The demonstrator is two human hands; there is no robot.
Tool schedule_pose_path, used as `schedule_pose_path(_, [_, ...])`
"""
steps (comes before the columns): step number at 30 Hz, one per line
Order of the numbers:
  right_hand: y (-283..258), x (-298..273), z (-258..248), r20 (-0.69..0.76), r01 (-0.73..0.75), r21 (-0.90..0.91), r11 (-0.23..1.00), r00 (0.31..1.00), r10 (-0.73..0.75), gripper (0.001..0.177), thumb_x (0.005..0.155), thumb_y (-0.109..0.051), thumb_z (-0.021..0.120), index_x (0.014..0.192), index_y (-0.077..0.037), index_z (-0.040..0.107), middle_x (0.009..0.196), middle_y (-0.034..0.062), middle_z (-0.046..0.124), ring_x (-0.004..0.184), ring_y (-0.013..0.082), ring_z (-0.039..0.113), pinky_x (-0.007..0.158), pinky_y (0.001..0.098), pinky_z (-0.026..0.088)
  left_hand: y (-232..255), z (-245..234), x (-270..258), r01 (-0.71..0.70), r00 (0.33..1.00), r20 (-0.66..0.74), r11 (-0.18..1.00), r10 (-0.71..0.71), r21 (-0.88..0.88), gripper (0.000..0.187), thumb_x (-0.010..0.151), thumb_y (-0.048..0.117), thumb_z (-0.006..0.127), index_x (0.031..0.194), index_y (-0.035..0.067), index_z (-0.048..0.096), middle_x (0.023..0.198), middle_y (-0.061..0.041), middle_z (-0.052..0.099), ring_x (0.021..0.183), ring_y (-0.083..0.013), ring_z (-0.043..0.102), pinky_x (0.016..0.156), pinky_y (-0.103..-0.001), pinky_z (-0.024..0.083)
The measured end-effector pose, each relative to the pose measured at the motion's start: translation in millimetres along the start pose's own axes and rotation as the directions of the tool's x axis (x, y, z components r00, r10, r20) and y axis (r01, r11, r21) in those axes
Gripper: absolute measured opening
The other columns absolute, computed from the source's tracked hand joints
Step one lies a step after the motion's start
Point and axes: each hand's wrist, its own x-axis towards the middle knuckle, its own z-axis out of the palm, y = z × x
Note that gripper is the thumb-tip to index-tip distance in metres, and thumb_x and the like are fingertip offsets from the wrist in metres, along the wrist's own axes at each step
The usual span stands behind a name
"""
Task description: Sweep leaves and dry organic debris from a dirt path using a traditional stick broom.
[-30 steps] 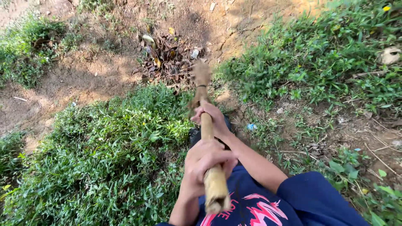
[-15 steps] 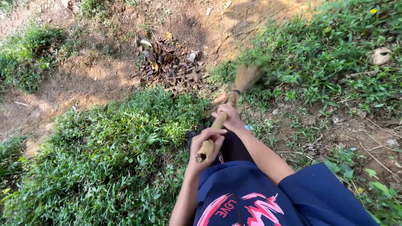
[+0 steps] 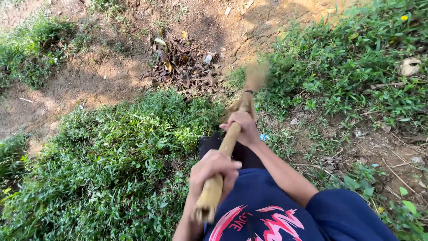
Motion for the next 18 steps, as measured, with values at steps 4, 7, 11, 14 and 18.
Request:
schedule_pose_path(4, [88,-51,-8,0.018,-0.162,-0.090,0.983,0.986,0.164,0.034,0.080,-0.023,0.087,0.077,-0.010,0.056,0.074,0.0049,0.060,0.072,0.0240,0.059,0.069,0.0376,0.048,-81,49,-26,0.239,0.971,0.014,0.962,-0.239,-0.129,0.019,0.089,-0.003,0.073,0.104,0.008,0.070,0.096,-0.006,0.075,0.084,-0.0155,0.071,0.079,-0.031,0.057])
schedule_pose_path(7, [119,-65,3,0.073,-0.255,-0.108,0.961,0.962,0.264,0.033,0.082,-0.022,0.085,0.078,-0.008,0.056,0.077,0.0051,0.060,0.077,0.0231,0.059,0.072,0.0371,0.049,-114,75,-42,0.311,0.950,0.011,0.939,-0.313,-0.149,0.019,0.089,-0.003,0.073,0.105,0.008,0.073,0.086,-0.004,0.069,0.079,-0.0155,0.066,0.076,-0.030,0.054])
schedule_pose_path(11, [108,-47,31,0.153,-0.215,0.036,0.976,0.966,0.207,0.027,0.085,-0.022,0.083,0.082,-0.009,0.059,0.082,0.0048,0.060,0.081,0.0228,0.061,0.075,0.0366,0.050,-92,57,-31,0.338,0.941,-0.025,0.941,-0.339,-0.025,0.019,0.089,-0.003,0.074,0.105,0.008,0.074,0.083,-0.005,0.066,0.079,-0.0164,0.065,0.078,-0.030,0.053])
schedule_pose_path(14, [98,-25,43,0.199,-0.191,0.111,0.975,0.966,0.167,0.027,0.086,-0.022,0.083,0.083,-0.009,0.059,0.082,0.0053,0.060,0.081,0.0232,0.061,0.074,0.0362,0.050,-76,50,-17,0.291,0.956,-0.069,0.951,-0.285,0.104,0.021,0.088,-0.003,0.075,0.106,0.009,0.074,0.081,-0.004,0.065,0.078,-0.0187,0.065,0.080,-0.033,0.054])
schedule_pose_path(18, [72,0,37,0.276,-0.096,0.201,0.975,0.960,0.038,0.028,0.085,-0.021,0.083,0.083,-0.009,0.058,0.082,0.0054,0.060,0.080,0.0230,0.060,0.074,0.0364,0.049,-50,53,-1,0.068,0.994,0.064,0.971,-0.085,0.227,0.028,0.081,-0.001,0.079,0.106,0.009,0.070,0.084,-0.005,0.067,0.081,-0.0248,0.064,0.084,-0.040,0.050])
